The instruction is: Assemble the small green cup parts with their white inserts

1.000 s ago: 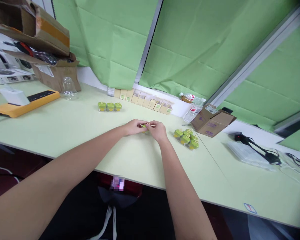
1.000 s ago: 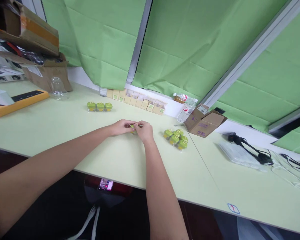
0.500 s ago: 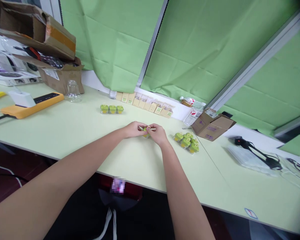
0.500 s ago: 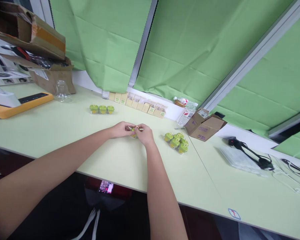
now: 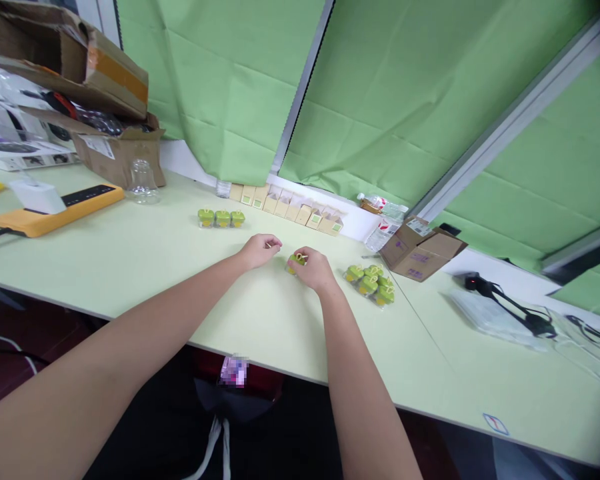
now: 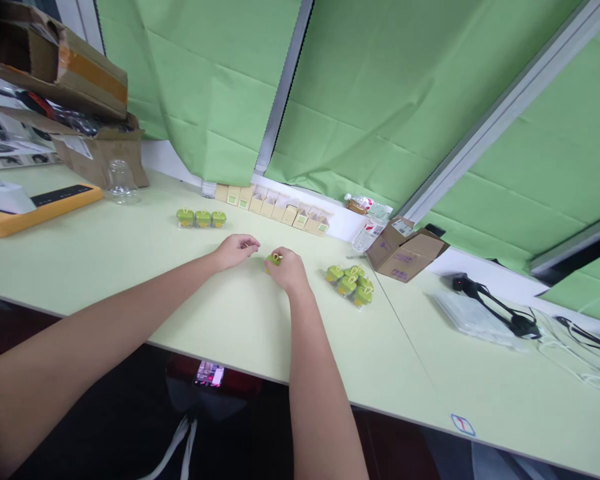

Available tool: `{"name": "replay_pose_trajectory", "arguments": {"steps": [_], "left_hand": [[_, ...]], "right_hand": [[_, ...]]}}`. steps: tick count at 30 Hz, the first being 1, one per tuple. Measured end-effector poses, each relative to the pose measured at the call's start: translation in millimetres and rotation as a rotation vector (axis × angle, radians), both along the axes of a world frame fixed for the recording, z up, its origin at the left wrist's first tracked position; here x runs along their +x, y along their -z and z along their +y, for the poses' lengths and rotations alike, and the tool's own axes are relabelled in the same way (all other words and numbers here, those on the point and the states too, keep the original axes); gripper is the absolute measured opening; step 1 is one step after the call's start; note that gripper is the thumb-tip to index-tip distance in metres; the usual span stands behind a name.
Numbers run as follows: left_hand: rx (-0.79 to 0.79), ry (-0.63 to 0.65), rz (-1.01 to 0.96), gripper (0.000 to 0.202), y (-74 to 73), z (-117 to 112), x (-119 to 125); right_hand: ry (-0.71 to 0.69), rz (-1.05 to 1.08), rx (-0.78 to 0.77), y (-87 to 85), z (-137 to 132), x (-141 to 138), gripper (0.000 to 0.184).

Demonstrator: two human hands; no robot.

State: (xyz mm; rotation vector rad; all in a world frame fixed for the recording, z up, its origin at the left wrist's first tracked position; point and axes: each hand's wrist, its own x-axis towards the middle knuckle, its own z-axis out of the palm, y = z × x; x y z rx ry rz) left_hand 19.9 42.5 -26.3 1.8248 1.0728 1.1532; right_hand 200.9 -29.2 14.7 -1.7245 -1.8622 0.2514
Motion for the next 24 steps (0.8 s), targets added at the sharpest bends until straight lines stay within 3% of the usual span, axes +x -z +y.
{"name": "replay_pose_trajectory", "arguments": {"steps": [11,15,24], "left_hand": [[-0.01,0.0,0.1,0.02,-2.5,-7,-2],[-0.007,0.004,0.116,0.02,-1.3,-7,-2],[0.002,0.024,0.135,0.019,-0.5,-7,-2]], "right_hand": [[0.439,-0.372,-0.184,-20.0,-9,22,0.031],[0.596,-0.42,-0.253,-24.1,-12,26,0.038],[0.663,-0.393,-0.152,-5.4,-1,48,0.032]]}}
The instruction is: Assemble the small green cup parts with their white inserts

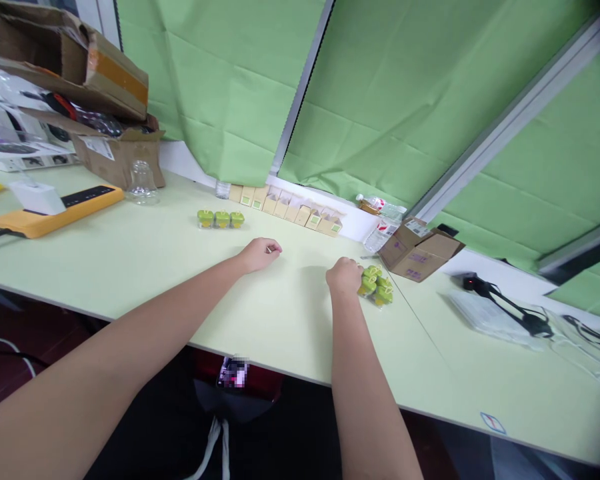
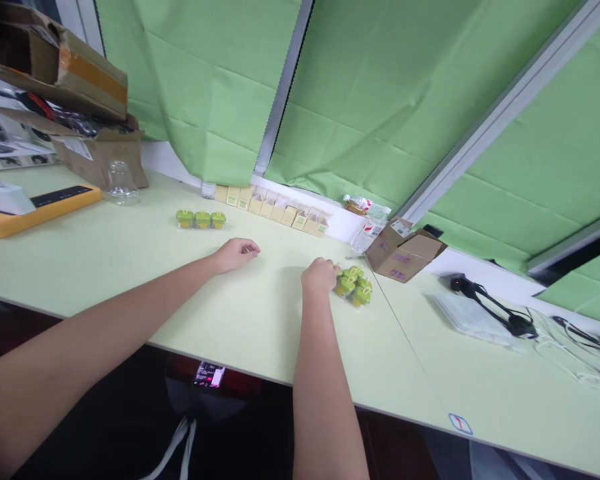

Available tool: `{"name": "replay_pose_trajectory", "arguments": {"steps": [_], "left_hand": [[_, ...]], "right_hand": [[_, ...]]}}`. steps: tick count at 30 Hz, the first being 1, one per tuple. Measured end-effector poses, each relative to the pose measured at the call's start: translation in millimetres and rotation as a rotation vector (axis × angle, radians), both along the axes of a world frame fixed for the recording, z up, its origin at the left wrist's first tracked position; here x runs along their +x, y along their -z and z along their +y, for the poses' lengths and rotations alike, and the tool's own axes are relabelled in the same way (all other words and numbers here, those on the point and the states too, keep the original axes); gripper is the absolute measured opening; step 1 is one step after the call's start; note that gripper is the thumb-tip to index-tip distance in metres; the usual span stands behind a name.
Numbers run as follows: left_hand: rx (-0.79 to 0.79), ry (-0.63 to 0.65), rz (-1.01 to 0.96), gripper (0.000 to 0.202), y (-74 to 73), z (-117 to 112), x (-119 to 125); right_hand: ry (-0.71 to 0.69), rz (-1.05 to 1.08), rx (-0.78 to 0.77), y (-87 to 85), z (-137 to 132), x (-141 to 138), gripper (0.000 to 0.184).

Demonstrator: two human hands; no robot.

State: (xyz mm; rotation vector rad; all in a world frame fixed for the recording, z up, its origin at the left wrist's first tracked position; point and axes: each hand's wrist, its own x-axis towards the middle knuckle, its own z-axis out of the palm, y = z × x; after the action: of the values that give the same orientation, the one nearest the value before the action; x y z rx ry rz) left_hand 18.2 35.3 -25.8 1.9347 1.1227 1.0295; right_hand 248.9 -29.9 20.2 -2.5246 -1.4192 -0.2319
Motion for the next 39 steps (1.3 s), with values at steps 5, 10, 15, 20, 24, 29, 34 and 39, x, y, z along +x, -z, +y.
{"name": "replay_pose_trajectory", "arguments": {"steps": [5,10,15,20,24,29,34,39], "left_hand": [[0.003,0.004,0.016,0.02,-1.7,-2,0],[0.002,0.006,0.023,0.022,-2.4,-3,0],[0.013,0.009,0.025,0.021,-2.1,-3,0],[0.015,0.016,0.021,0.021,-2.0,-3,-1],[0.017,0.026,0.024,0.02,-2.4,-3,-2],[0.011,0.034,0.028,0.02,-4.0,-6,-1],[-0.004,0.027,0.04,0.02,-6.0,-8,0],[0.014,0.043,0.036,0.02,-3.9,-6,-1]], "right_hand": [[0.0,-0.04,0.062,10.3,8,11,0.03],[0.028,-0.014,0.131,15.3,11,19,0.033],[0.037,0.033,0.176,17.8,7,24,0.039],[0.071,0.064,0.184,18.7,8,24,0.047],[0.061,0.042,0.216,17.4,8,8,0.057],[-0.138,0.066,0.241,25.9,15,-21,0.068],[-0.082,0.287,0.21,28.5,44,-6,0.061],[-0.019,0.321,0.216,14.1,70,27,0.058]]}}
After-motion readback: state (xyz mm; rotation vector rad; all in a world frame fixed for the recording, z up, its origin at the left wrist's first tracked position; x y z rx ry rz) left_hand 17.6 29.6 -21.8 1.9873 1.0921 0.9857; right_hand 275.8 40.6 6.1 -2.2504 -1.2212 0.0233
